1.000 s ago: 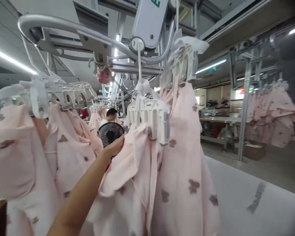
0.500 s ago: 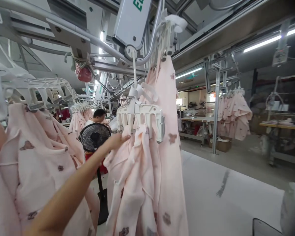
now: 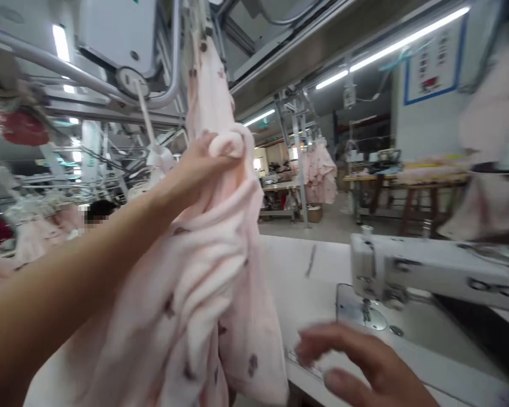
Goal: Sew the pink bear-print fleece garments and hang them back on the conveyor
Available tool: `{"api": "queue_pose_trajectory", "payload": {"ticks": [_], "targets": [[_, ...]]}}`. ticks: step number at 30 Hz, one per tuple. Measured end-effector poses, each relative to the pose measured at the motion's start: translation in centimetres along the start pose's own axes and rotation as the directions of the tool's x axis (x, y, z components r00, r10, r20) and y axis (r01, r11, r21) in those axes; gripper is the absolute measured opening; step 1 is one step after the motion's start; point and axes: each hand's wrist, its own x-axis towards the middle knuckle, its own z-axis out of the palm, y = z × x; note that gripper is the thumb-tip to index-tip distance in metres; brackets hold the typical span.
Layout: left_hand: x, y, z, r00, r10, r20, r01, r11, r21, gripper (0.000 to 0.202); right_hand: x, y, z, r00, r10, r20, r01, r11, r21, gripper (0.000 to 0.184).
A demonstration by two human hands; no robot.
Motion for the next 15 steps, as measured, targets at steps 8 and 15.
{"api": "queue_pose_trajectory", "payload": {"ticks": [8,15], "targets": [[0.4,4.5,10.2,0.973,0.203,0.113,-0.218,0.966,0.139,0.015,6.7,-3.9,-4.8,0.909,0.072,-0.412,0.042,0.964,0.263,0.036],[-9.9,-3.9,11.7,0.951,-0.155,0.267,0.108,0.978,0.181,0.029,0.1,2.1,-5.1,0.913,0.389,-0.128,-0.205,0.705,0.679,0.019]]}}
